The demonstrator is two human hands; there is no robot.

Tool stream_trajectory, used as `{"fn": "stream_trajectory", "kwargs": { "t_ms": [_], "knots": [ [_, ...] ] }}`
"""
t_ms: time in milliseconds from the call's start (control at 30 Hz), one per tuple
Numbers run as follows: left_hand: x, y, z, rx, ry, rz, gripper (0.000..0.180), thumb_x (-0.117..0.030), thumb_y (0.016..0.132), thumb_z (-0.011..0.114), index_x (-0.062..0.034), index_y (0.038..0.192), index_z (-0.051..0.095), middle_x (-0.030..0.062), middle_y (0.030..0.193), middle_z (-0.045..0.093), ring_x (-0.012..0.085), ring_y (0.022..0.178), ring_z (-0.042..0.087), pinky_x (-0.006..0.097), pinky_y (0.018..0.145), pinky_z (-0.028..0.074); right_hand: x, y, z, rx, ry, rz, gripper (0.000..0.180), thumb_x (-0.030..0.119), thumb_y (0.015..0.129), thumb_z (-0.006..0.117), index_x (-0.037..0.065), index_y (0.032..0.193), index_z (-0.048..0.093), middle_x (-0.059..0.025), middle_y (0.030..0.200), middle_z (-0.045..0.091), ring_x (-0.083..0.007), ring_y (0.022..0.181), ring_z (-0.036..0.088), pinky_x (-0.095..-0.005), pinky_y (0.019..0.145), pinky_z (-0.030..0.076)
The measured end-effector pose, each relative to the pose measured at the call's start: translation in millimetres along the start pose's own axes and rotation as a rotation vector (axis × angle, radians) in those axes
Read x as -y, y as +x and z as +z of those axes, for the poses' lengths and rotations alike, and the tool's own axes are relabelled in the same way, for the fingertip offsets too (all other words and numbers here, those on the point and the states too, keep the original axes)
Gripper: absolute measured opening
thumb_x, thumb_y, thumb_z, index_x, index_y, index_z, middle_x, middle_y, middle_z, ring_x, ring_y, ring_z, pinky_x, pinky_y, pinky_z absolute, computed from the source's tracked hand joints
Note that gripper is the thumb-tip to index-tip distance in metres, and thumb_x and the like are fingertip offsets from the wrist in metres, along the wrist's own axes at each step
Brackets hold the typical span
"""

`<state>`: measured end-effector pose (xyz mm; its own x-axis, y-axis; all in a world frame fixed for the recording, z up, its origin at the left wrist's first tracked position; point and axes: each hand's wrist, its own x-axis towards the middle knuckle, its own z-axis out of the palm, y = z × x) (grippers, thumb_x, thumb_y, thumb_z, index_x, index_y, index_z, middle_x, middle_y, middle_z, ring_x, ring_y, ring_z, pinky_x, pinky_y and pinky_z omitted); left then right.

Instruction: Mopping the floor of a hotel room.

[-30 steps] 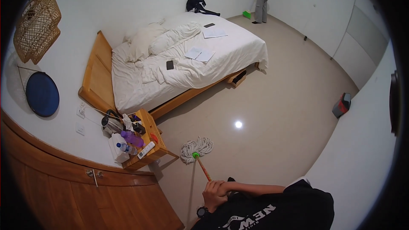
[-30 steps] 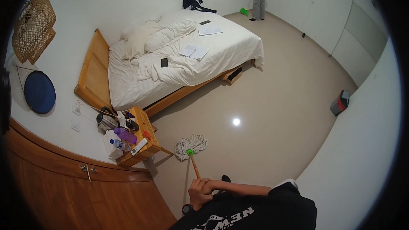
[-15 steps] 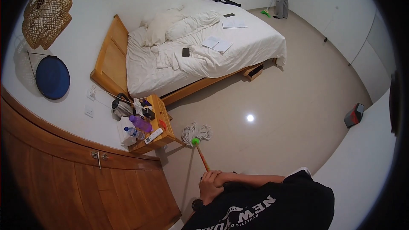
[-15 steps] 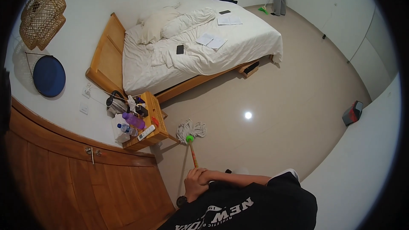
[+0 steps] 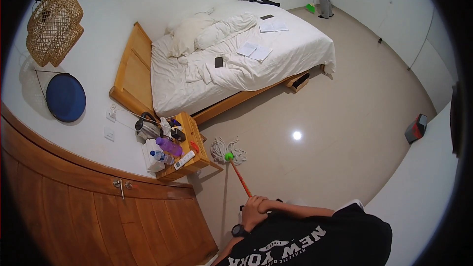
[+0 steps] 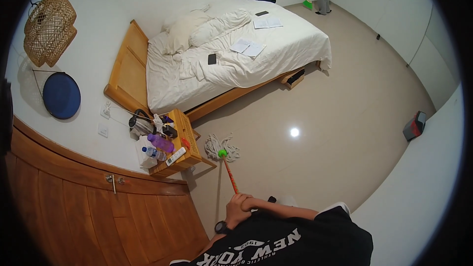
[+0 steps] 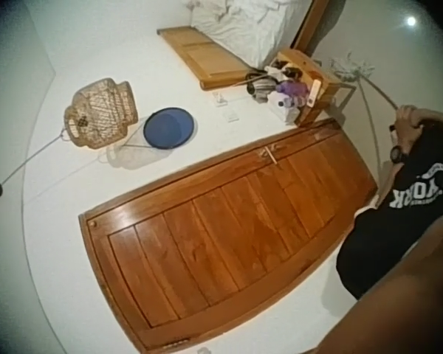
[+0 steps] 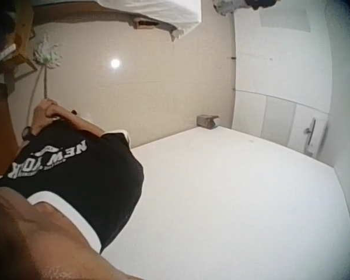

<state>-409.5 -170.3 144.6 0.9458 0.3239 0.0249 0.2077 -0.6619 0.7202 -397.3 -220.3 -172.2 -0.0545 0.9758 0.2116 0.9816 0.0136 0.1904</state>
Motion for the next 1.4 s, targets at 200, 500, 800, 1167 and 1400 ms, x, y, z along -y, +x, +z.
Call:
{"fn": "stream_trajectory", "kwargs": {
  "t_ms": [200, 500, 800, 1167, 1400],
  "knots": [
    [-19.1, -7.2, -17.6, 0.003, -0.116, -0.013, 0.042, -0.008, 0.057, 0.067, -0.0144, 0.099, 0.068, 0.0062, 0.099, 0.065, 0.0317, 0.094, 0.060, 0.040, 0.084, 0.049, 24.7, 0.5, -16.1, 0.077, 0.098, -0.053, 0.024, 0.012, 0.082, 0.054, 0.004, 0.101, 0.066, -0.0199, 0.108, 0.062, -0.0284, 0.103, 0.058, -0.0417, 0.091, 0.045],
    [29.3, 10.1, 30.7, -0.020, 0.049, 0.040, 0.043, -0.008, 0.059, 0.064, -0.0124, 0.102, 0.066, 0.0068, 0.104, 0.064, 0.0309, 0.099, 0.058, 0.040, 0.087, 0.048, -120.2, 25.0, -140.0, 0.681, 1.310, 0.266, 0.027, 0.014, 0.082, 0.054, 0.004, 0.105, 0.065, -0.0206, 0.111, 0.061, -0.0306, 0.107, 0.056, -0.0435, 0.093, 0.043],
    [-16.6, -15.6, 1.6, 0.029, -0.024, 0.013, 0.046, -0.003, 0.059, 0.058, -0.0115, 0.104, 0.064, 0.0059, 0.106, 0.063, 0.0321, 0.104, 0.054, 0.040, 0.091, 0.047, -89.9, -4.0, -166.2, 0.432, 1.257, 0.092, 0.028, 0.023, 0.088, 0.054, 0.002, 0.104, 0.064, -0.0200, 0.109, 0.061, -0.0320, 0.107, 0.055, -0.0451, 0.093, 0.043],
    [-0.4, -6.8, 12.3, 0.076, 0.152, 0.034, 0.049, -0.009, 0.060, 0.060, -0.0102, 0.109, 0.062, 0.0086, 0.108, 0.061, 0.0313, 0.108, 0.052, 0.042, 0.091, 0.044, -102.3, 8.8, -136.9, 0.319, 1.256, 0.033, 0.028, 0.022, 0.088, 0.054, 0.002, 0.105, 0.063, -0.0199, 0.108, 0.061, -0.0313, 0.107, 0.055, -0.0448, 0.093, 0.043],
    [-20.8, -7.4, -15.8, 0.014, 0.199, 0.015, 0.047, -0.014, 0.056, 0.062, -0.0096, 0.103, 0.065, 0.0065, 0.103, 0.062, 0.0279, 0.107, 0.053, 0.041, 0.088, 0.043, -74.8, 20.3, -121.3, 0.282, 1.254, -0.055, 0.027, 0.022, 0.088, 0.054, 0.003, 0.105, 0.063, -0.0198, 0.107, 0.061, -0.0308, 0.106, 0.055, -0.0446, 0.093, 0.043]
  ]
}}
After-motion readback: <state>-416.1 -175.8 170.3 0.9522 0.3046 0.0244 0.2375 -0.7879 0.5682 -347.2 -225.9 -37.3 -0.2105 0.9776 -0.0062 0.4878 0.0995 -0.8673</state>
